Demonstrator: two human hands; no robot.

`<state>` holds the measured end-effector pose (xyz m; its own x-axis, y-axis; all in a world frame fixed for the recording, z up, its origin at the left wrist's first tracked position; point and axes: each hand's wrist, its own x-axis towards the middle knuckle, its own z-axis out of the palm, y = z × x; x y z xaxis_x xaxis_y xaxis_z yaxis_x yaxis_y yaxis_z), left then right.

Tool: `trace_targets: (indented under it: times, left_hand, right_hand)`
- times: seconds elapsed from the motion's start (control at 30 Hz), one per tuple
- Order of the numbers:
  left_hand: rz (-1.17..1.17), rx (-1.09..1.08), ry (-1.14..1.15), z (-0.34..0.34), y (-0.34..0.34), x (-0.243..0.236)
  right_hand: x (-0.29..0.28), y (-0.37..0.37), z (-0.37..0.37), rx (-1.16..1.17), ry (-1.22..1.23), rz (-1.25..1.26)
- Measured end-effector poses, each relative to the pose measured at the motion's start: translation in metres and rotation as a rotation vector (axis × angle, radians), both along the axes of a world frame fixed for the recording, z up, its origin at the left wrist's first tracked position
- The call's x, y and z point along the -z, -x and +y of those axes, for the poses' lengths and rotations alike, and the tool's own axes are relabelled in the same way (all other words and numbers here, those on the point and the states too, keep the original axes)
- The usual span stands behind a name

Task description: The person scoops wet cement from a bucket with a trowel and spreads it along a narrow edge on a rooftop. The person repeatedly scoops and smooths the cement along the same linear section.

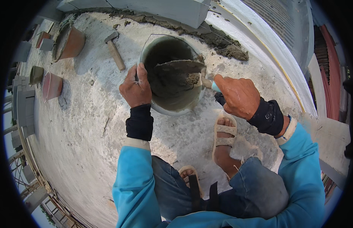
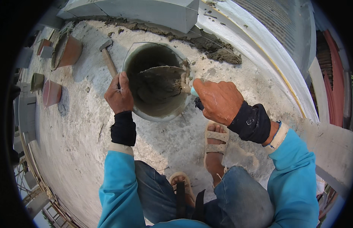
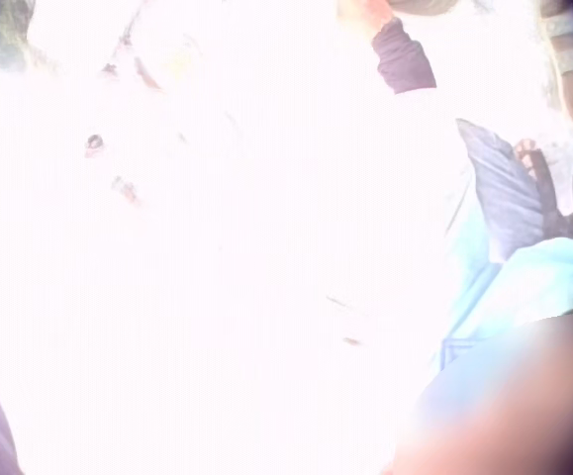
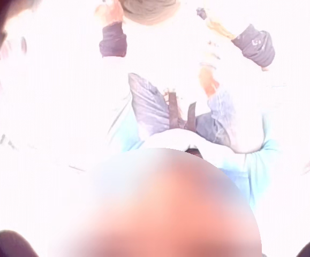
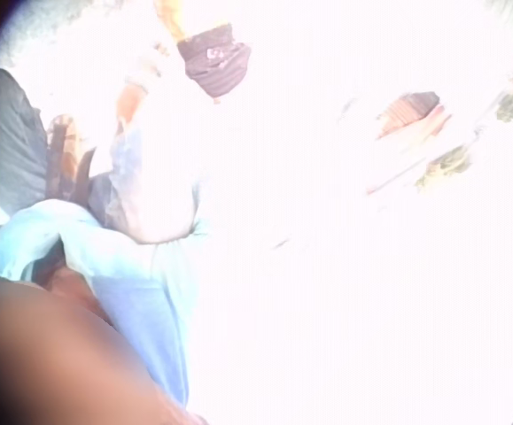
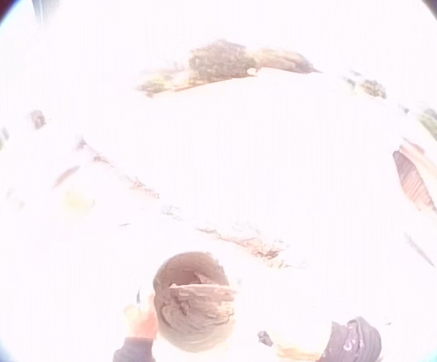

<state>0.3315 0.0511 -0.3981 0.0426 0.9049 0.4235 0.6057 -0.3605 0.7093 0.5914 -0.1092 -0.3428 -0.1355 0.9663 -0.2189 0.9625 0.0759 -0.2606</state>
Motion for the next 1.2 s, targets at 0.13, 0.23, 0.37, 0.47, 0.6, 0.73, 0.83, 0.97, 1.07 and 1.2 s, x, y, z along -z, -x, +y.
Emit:
trace_targets:
  times: [0.13, 0.23, 0.37, 0.47, 0.6, 0.73, 0.83, 0.97, 1.07, 1.2]
  left_hand:
    - [-0.093, -0.072, 0.157, 0.023, 0.028, 0.019]
    - [-0.26, -0.099, 0.299, 0.035, 0.05, 0.033]
    - [-0.324, -0.135, 0.428, 0.044, 0.073, 0.047]
    - [-0.332, -0.175, 0.415, 0.049, 0.082, 0.056]
    - [-0.25, -0.258, 0.443, 0.051, 0.086, 0.063]
    - [-0.412, -0.144, 0.489, 0.054, 0.08, 0.062]
    - [-0.422, -0.117, 0.511, 0.052, 0.078, 0.056]
    - [-0.439, -0.159, 0.523, 0.05, 0.08, 0.054]
    - [-0.469, -0.137, 0.529, 0.049, 0.076, 0.051]
    - [-0.502, 0.04, 0.435, 0.031, 0.042, 0.029]
  right_hand:
    - [0.043, 0.004, -0.008, -0.016, -0.314, 0.087]
    - [0.094, 0.006, -0.009, 0.066, -0.299, 0.019]
    - [0.139, -0.001, -0.036, 0.003, -0.287, -0.09]
    - [0.12, -0.041, -0.061, -0.037, -0.245, -0.113]
    - [0.055, -0.076, -0.07, -0.061, -0.184, -0.149]
    - [0.042, -0.027, -0.037, 0.05, 0.131, 0.635]
    - [0.069, 0.007, -0.014, 0.273, 0.716, 1.516]
    - [0.067, -0.032, -0.055, 0.397, 0.969, 1.149]
    - [0.039, -0.06, -0.092, 0.367, 0.662, 0.735]
    - [-0.011, -0.066, -0.094, 0.254, 0.296, 0.508]
